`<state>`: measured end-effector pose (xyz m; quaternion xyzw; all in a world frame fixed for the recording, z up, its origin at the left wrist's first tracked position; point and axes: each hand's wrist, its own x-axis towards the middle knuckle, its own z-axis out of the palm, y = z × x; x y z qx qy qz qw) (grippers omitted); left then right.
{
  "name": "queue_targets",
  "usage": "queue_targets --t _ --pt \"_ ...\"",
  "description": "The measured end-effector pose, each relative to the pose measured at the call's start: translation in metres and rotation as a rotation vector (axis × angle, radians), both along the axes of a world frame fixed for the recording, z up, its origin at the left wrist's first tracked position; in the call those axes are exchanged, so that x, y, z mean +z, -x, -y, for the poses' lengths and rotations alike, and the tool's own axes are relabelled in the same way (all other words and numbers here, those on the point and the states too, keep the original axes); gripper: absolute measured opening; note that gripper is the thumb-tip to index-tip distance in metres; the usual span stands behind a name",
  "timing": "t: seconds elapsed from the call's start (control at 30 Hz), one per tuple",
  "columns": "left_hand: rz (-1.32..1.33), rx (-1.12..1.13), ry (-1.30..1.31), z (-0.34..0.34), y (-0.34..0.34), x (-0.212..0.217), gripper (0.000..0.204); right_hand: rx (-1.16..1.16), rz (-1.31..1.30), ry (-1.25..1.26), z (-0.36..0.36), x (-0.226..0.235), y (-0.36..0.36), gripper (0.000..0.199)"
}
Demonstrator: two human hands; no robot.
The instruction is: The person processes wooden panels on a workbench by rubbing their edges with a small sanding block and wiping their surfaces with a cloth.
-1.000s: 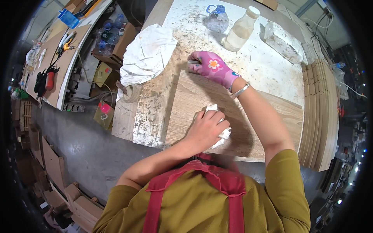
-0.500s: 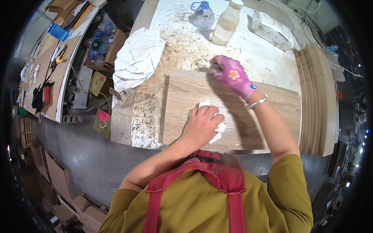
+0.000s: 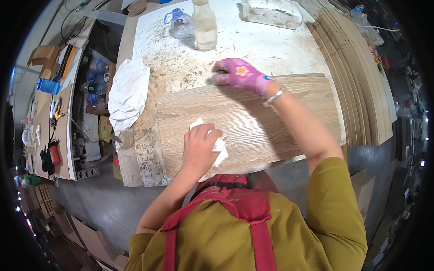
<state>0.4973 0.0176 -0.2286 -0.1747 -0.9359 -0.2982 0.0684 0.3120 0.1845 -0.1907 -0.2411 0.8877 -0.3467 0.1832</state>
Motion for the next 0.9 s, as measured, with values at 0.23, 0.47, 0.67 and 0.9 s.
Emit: queue_targets --t 0.23,0.47,0.67,0.9 --pt "0.023 0.047 0.011 -0.006 0.010 0.003 0.027 0.058 -0.077 0.049 -0.089 -0.011 0.020 0.037" --pt "-0.046 0.128 0.149 -0.044 0.052 0.000 0.021 0.209 0.027 0.201 -0.035 -0.021 0.027 0.047" --pt "-0.119 0.231 0.139 -0.047 0.053 -0.009 0.020 0.234 0.012 0.069 -0.108 -0.015 0.038 0.036" --pt "-0.146 0.270 0.191 -0.046 0.049 -0.009 0.020 0.240 0.022 0.073 -0.160 -0.006 0.042 0.034"
